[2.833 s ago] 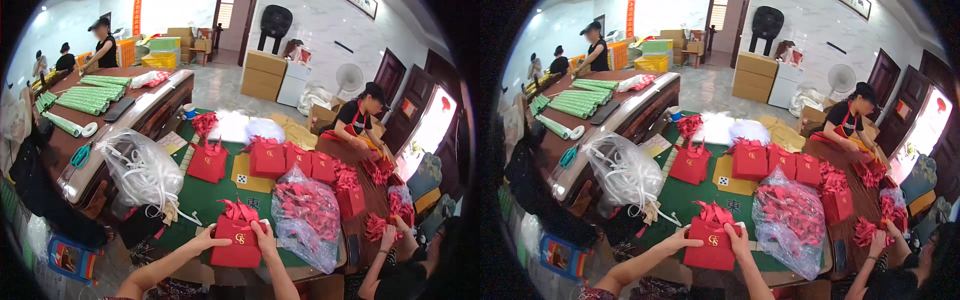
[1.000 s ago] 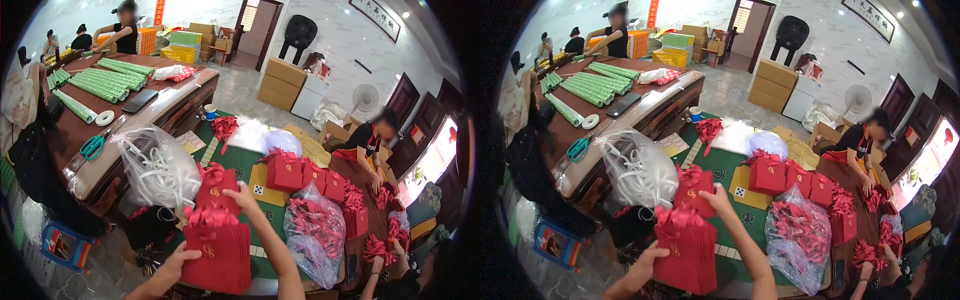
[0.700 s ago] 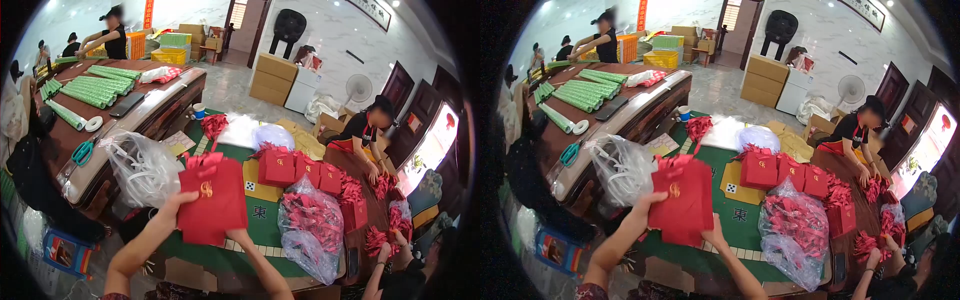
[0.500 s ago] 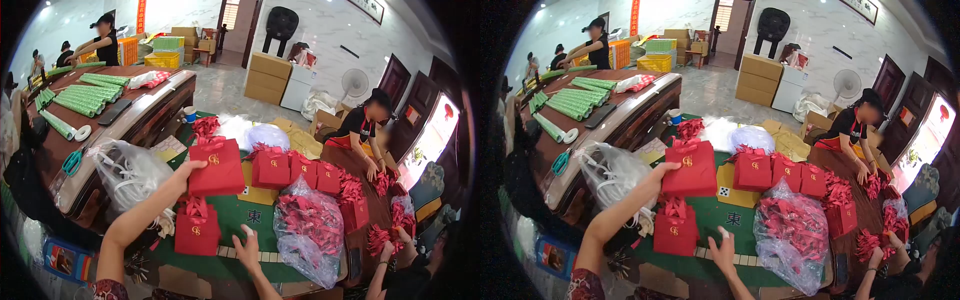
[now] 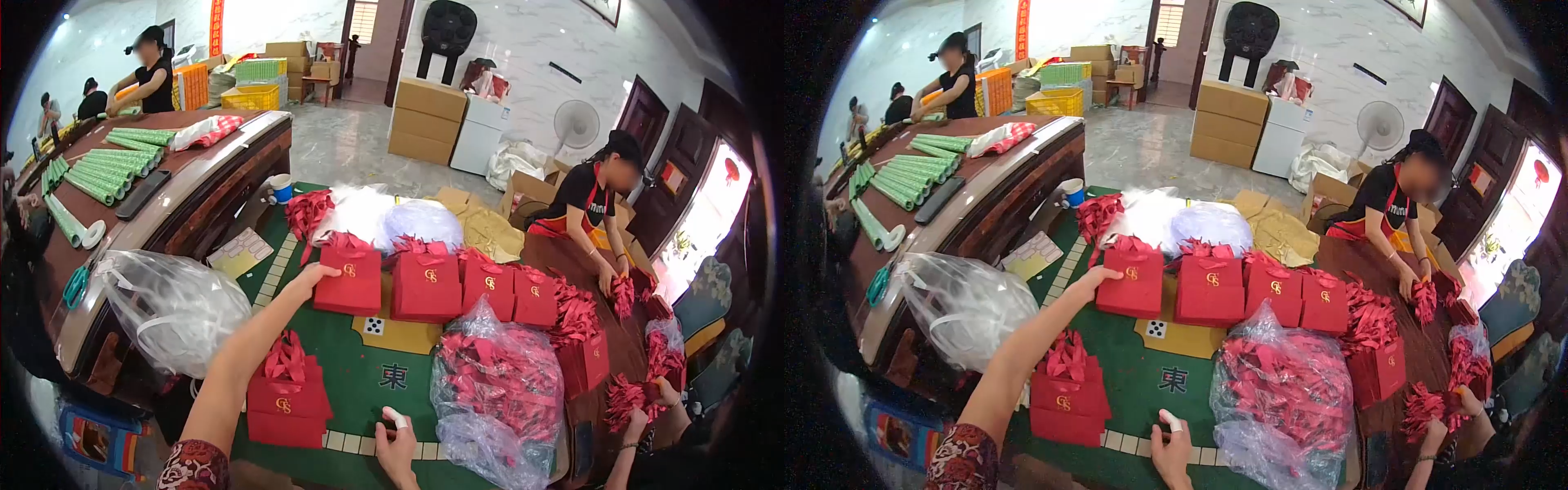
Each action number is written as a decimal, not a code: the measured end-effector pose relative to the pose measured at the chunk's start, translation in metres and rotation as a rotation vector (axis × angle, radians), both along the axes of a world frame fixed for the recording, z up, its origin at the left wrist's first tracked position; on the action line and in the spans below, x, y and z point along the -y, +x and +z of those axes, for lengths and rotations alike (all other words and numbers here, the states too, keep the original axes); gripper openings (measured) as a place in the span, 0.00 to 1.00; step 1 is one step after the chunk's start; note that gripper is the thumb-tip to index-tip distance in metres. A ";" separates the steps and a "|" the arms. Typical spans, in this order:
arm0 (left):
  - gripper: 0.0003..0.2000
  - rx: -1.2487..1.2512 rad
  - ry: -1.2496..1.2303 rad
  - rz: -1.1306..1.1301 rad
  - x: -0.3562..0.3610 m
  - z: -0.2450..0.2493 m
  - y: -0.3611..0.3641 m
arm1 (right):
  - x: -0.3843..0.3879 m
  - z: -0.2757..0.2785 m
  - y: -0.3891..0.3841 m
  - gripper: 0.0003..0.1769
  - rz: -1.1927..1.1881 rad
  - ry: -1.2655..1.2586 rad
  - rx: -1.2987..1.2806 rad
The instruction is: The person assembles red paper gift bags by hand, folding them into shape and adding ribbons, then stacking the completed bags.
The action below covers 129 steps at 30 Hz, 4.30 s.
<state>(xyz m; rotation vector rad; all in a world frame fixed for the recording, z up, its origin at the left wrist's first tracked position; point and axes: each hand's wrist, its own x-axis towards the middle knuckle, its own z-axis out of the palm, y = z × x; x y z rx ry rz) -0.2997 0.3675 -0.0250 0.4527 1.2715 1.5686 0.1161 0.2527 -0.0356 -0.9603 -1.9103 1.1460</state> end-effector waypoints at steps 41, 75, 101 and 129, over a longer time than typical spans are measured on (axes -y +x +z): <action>0.34 -1.005 0.204 0.309 0.126 0.080 0.132 | 0.009 0.011 -0.001 0.23 0.101 0.154 0.137; 0.33 -0.660 -0.044 0.646 0.364 -0.002 0.309 | 0.153 0.118 0.015 0.32 0.280 0.510 0.355; 0.23 -0.689 0.265 0.140 0.320 0.033 0.275 | 0.150 0.020 0.033 0.34 0.127 -0.012 -0.263; 0.21 -1.024 0.163 0.245 0.355 0.055 0.284 | 0.153 0.030 0.031 0.21 0.063 -0.252 -0.412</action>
